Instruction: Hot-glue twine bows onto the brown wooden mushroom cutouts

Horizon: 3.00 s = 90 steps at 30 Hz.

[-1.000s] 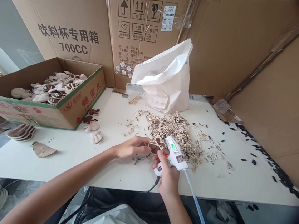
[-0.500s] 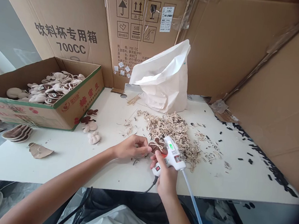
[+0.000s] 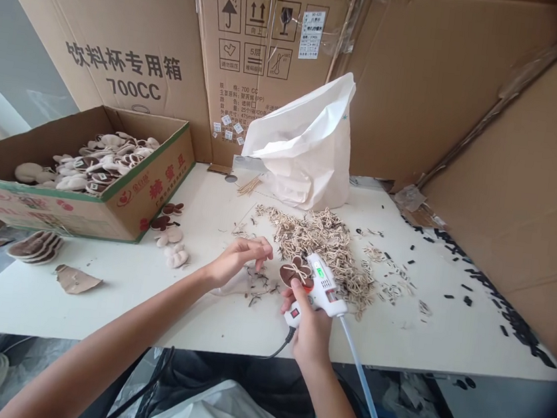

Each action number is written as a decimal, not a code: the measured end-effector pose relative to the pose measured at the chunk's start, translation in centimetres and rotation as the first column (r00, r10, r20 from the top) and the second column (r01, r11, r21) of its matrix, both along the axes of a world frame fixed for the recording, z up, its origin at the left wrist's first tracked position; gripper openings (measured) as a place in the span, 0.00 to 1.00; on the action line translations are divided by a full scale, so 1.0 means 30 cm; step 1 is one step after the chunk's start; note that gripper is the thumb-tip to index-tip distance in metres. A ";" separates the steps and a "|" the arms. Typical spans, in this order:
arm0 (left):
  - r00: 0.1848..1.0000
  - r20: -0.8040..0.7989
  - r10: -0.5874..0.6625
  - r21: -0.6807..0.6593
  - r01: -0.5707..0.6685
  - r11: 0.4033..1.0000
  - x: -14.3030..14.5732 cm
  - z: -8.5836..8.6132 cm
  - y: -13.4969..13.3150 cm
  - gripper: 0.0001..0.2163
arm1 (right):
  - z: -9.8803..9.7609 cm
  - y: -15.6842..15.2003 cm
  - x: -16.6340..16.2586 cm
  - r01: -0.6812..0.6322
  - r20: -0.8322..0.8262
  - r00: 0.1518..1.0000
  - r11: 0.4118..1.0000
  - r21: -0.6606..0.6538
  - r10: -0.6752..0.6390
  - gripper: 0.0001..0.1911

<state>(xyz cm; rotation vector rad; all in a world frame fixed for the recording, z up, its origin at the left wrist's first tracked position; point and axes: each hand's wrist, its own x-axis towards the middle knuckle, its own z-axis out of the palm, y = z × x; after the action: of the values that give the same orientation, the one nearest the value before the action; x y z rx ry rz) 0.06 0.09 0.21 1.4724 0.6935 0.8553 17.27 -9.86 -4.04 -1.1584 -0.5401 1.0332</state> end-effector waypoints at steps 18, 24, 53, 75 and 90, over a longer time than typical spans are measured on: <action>0.989 0.146 -0.031 -0.203 0.061 0.977 0.017 -0.038 0.004 0.14 | 0.019 -0.012 0.002 -0.085 0.105 0.991 0.996 0.034 0.081 0.19; 0.974 0.132 0.185 -0.254 -0.147 0.956 0.008 -0.039 0.030 0.15 | 0.014 -0.021 0.008 -0.133 0.120 0.985 0.987 0.085 0.123 0.18; 0.962 0.139 0.234 -0.260 -0.193 0.946 0.022 -0.075 0.030 0.15 | -0.024 -0.034 0.023 -0.363 0.233 0.898 0.928 -0.088 0.373 0.24; 0.964 0.164 0.211 -0.243 -0.168 0.955 0.024 -0.066 0.024 0.14 | -0.046 -0.034 0.026 -0.352 0.205 0.909 0.932 -0.088 0.363 0.23; 0.966 0.151 0.212 -0.248 -0.170 0.954 0.017 -0.066 0.025 0.15 | -0.020 -0.034 0.020 -0.334 0.217 0.915 0.940 -0.068 0.341 0.23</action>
<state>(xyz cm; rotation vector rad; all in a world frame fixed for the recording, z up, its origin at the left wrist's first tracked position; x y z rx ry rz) 0.58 0.83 -1.77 1.1174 0.7845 1.0037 17.86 -10.89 -4.63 -1.2429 -0.9340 1.2131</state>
